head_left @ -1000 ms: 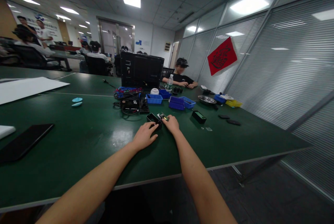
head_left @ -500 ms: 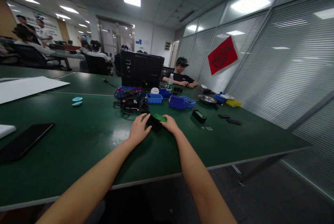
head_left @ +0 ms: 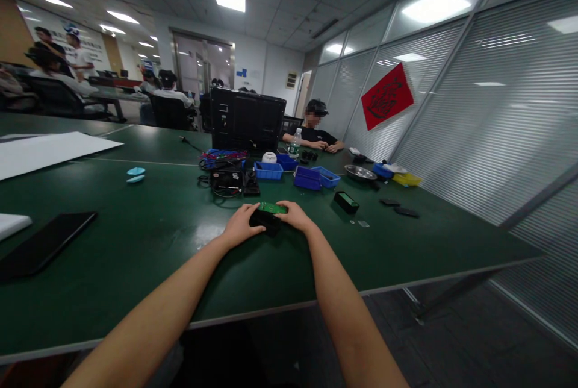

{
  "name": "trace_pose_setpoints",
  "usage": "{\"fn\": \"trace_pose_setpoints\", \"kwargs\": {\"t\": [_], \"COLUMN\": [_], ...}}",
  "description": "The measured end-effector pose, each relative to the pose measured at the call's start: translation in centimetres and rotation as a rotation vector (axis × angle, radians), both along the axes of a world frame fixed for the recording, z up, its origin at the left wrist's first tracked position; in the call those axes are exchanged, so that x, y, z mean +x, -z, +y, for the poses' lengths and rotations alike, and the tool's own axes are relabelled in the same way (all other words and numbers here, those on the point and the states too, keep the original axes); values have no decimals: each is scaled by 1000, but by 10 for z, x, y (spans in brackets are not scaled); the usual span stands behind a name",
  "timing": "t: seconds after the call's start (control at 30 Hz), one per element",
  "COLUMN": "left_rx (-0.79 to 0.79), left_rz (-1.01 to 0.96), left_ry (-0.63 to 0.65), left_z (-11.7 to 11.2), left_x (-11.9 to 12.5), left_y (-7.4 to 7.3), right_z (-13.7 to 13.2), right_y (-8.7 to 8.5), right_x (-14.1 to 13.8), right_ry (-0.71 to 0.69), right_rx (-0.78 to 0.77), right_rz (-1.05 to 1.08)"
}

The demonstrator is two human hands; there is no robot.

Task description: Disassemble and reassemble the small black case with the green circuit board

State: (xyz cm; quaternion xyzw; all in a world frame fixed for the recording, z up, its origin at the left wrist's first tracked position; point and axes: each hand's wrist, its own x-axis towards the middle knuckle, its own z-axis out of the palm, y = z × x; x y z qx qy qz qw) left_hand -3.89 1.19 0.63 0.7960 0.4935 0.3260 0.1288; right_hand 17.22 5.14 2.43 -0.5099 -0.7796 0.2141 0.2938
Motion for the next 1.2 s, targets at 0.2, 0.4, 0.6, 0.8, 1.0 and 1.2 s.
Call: {"fn": "trace_pose_setpoints", "kwargs": {"t": [0.2,0.4,0.6,0.8,1.0,1.2], "left_rx": [1,-62,-108,-129,-159,-199], "left_rz": [-5,-29,-79,-125,-126,-108], "left_ry": [-5,-63,-106,-91,-101,-127], "left_z": [1,5,8,7,8,6], "left_x": [-1,-2,-3,-3,-3,-1], "left_y": [0,5,7,3,4,2], "right_z": [-1,-3,-10,-22,-19,-17], "right_y": [-4,-10,-23,-31,-28,-24], "right_x": [5,3,3,-8,-10,-10], "right_ry": [70,232,117,-111,-79,-129], "right_rx": [-5,137,36,39,105,84], "right_rz": [-86,-138,306,232,151,125]}}
